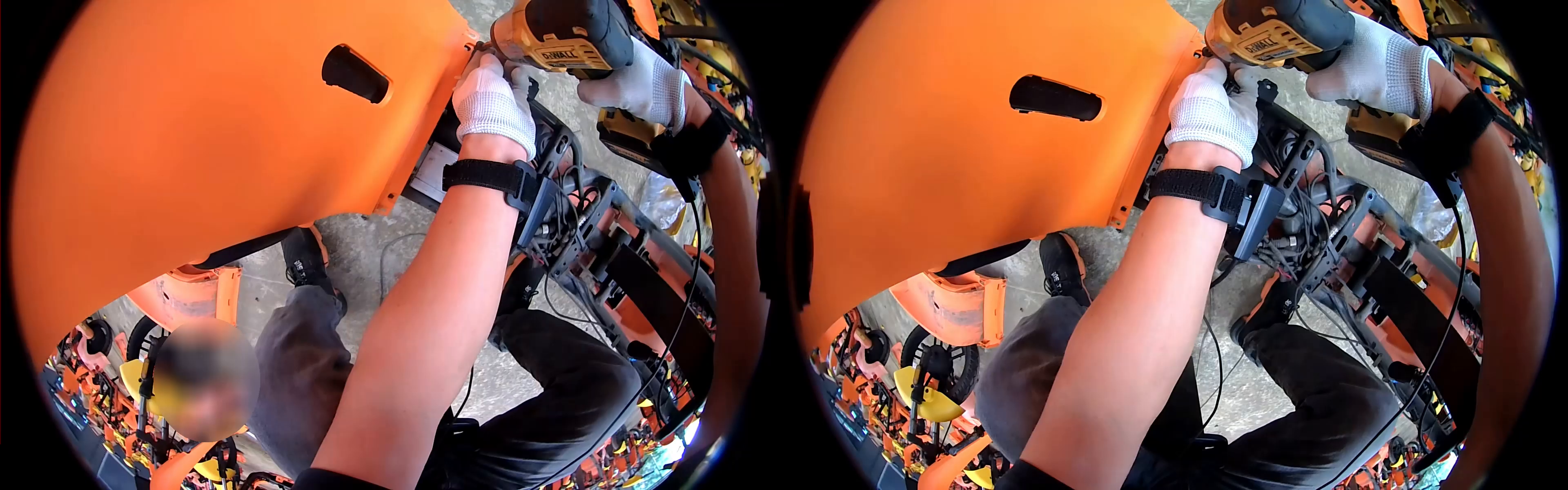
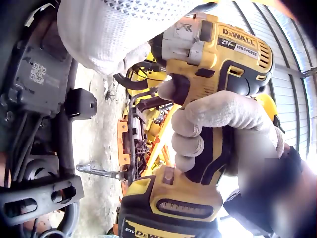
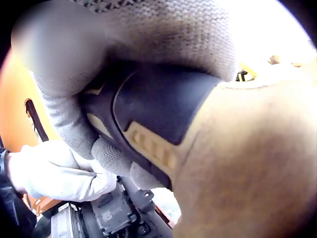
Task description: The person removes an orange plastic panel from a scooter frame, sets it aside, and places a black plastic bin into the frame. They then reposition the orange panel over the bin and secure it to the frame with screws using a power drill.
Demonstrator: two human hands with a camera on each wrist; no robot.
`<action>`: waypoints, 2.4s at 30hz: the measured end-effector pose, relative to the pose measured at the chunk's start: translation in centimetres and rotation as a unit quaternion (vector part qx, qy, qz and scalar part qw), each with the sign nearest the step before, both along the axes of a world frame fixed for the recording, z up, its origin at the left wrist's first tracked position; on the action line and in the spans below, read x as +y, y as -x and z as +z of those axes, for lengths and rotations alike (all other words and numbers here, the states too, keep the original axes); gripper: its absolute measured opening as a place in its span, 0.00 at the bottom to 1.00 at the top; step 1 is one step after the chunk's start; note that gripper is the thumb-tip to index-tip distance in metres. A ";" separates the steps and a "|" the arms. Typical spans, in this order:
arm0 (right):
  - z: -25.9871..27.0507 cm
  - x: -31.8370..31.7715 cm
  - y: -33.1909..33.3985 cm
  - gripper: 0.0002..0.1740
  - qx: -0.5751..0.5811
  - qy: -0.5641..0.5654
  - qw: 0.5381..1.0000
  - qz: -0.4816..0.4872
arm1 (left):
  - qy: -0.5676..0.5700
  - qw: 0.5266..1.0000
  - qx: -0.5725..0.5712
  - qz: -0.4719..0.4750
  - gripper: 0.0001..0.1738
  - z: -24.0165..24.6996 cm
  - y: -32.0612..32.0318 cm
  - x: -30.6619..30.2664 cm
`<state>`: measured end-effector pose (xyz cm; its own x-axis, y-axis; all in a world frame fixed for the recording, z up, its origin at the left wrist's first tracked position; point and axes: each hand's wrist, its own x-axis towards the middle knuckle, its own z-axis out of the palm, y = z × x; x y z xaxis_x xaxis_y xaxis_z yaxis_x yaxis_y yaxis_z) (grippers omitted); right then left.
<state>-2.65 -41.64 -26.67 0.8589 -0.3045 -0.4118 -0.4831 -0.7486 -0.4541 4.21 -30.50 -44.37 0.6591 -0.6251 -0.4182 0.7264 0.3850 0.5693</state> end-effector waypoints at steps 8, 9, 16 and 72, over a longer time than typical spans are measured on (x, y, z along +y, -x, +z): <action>-0.7 -0.1 -0.9 0.27 0.019 0.025 0.999 0.024 | -0.446 0.757 -0.468 -0.095 0.16 5.4 -0.1 2.7; -0.9 -0.1 -0.9 0.27 0.020 0.025 0.999 0.025 | -0.446 0.757 -0.468 -0.095 0.16 5.0 -0.1 2.6; -0.9 -0.2 -1.6 0.27 0.044 0.032 0.998 0.026 | -0.245 0.923 -0.290 0.068 0.15 0.9 0.6 0.3; -1.1 -1.2 -2.9 0.19 0.023 0.044 0.998 0.042 | 0.059 0.973 0.206 0.085 0.18 2.9 0.4 2.8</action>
